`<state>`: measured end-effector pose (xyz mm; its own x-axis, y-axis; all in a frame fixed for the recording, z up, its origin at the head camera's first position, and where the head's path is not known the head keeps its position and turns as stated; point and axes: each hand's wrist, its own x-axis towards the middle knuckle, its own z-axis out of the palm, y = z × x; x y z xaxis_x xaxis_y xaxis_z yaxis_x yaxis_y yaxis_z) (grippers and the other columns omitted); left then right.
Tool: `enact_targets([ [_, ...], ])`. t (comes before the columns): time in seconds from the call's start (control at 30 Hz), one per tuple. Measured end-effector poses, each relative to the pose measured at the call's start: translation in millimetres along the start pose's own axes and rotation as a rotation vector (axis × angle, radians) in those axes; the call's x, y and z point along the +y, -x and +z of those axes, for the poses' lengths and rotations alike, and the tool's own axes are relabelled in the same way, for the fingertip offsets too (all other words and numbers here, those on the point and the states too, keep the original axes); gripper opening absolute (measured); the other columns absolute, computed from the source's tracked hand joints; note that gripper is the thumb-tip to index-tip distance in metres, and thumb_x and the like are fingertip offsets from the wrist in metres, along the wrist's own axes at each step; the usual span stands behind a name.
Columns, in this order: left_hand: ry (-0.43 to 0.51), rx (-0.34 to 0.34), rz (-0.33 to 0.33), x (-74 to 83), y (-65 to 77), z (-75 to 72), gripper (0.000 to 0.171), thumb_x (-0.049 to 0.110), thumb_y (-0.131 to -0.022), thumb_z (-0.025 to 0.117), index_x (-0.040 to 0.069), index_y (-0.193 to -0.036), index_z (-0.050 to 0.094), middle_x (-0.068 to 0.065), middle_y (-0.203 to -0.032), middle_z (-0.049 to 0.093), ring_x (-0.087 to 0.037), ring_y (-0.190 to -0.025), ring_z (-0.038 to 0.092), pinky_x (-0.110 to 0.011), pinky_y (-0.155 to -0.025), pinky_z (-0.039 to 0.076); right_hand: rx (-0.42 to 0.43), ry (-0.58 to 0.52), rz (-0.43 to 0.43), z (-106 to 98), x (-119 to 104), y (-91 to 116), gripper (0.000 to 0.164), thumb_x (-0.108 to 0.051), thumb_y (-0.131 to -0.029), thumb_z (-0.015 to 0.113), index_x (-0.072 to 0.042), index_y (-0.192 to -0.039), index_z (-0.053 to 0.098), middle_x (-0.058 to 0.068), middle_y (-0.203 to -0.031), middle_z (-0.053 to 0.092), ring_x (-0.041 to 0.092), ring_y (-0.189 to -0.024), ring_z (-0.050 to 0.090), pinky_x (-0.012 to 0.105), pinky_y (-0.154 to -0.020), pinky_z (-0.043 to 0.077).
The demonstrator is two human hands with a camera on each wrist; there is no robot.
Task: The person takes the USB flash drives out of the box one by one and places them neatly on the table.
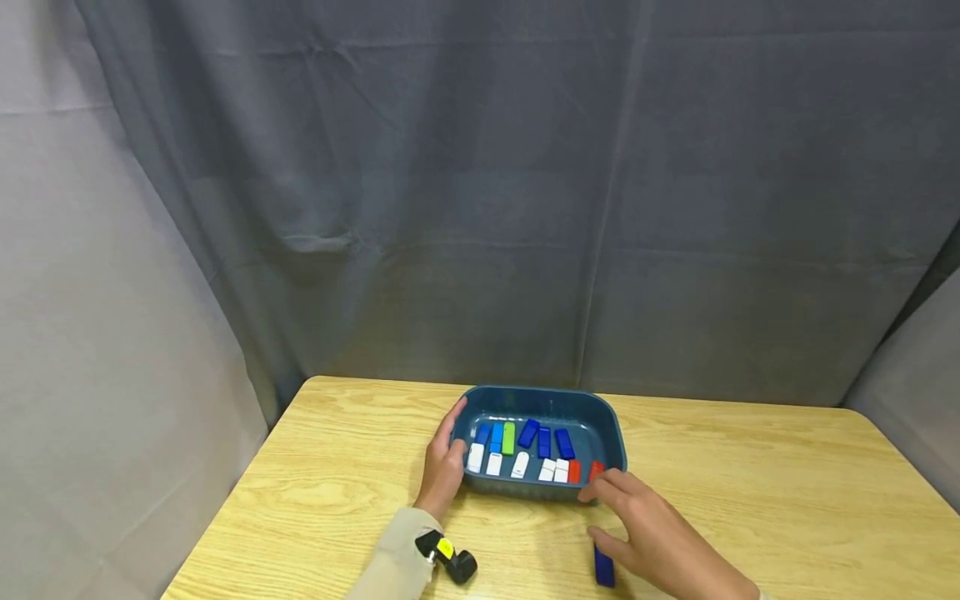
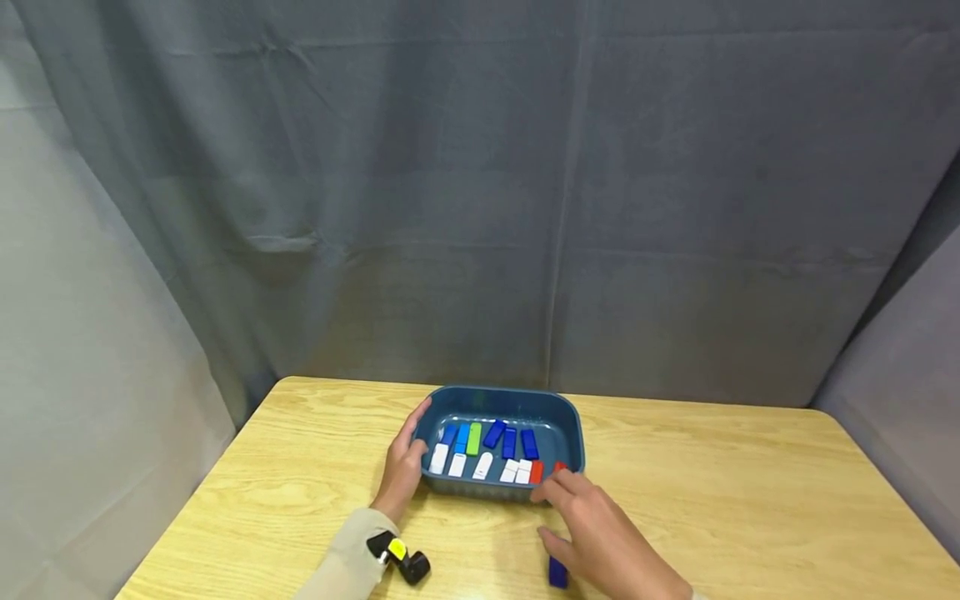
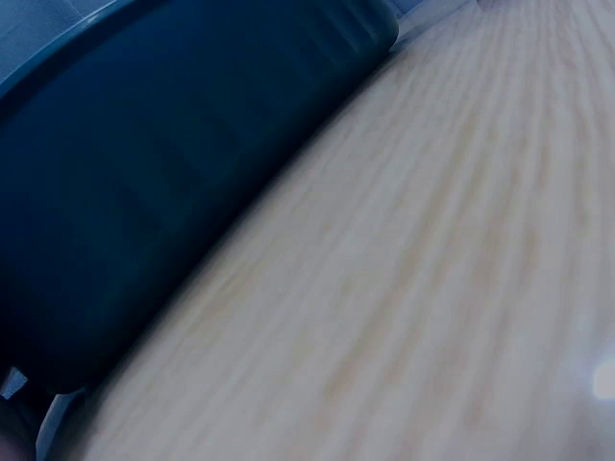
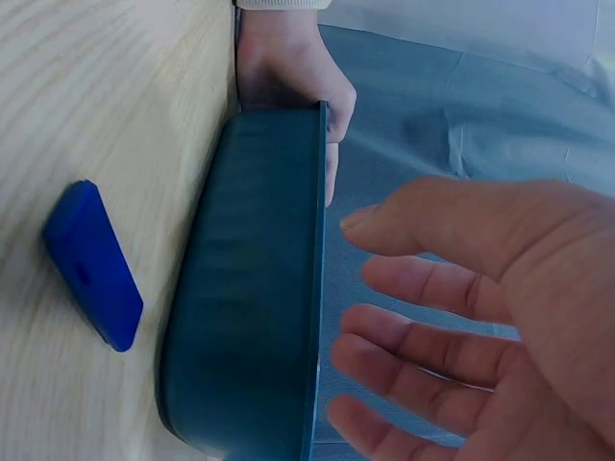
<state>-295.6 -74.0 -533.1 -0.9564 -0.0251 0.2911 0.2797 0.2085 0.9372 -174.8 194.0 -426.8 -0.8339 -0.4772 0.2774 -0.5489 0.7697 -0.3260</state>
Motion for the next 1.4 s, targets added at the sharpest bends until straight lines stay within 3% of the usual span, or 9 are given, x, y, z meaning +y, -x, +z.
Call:
enact_targets([
  [0.4, 0.009, 0.003, -0.004, -4.1, -1.3, 3.7, 0.064, 0.000, -0.089, 0.041, 0.027, -0.147, 0.041, 0.010, -0.151, 0.038, -0.018, -0.142, 0.028, -0.050, -0.115, 0.020, 0.036, 0.024, -0.020, -5, 8, -9, 0.030, -0.015, -0.075, 0.080, -0.017, -0.101, 0.066, -0.009, -0.105, 0.058, 0.009, -0.092, 0.057, 0.030, -0.077, 0.055],
  [0.7, 0.017, 0.002, 0.000, -1.6, -0.7, 6.6, 0.064, -0.002, -0.089, 0.041, 0.026, -0.147, 0.041, 0.009, -0.151, 0.038, -0.019, -0.142, 0.028, -0.050, -0.115, 0.020, 0.116, 0.042, -0.094, -5, 18, -15, 0.032, -0.011, -0.072, 0.081, -0.017, -0.099, 0.065, -0.009, -0.102, 0.059, 0.009, -0.091, 0.055, 0.029, -0.076, 0.054],
  [1.4, 0.026, -0.012, -0.019, -0.4, -1.3, 10.9, 0.063, 0.000, -0.091, 0.041, 0.027, -0.147, 0.040, 0.010, -0.152, 0.037, -0.019, -0.142, 0.027, -0.050, -0.114, 0.020, 0.114, 0.038, -0.099, -5, 36, -34, 0.029, -0.008, -0.074, 0.078, -0.014, -0.099, 0.065, -0.003, -0.100, 0.063, 0.010, -0.087, 0.059, 0.030, -0.071, 0.054],
])
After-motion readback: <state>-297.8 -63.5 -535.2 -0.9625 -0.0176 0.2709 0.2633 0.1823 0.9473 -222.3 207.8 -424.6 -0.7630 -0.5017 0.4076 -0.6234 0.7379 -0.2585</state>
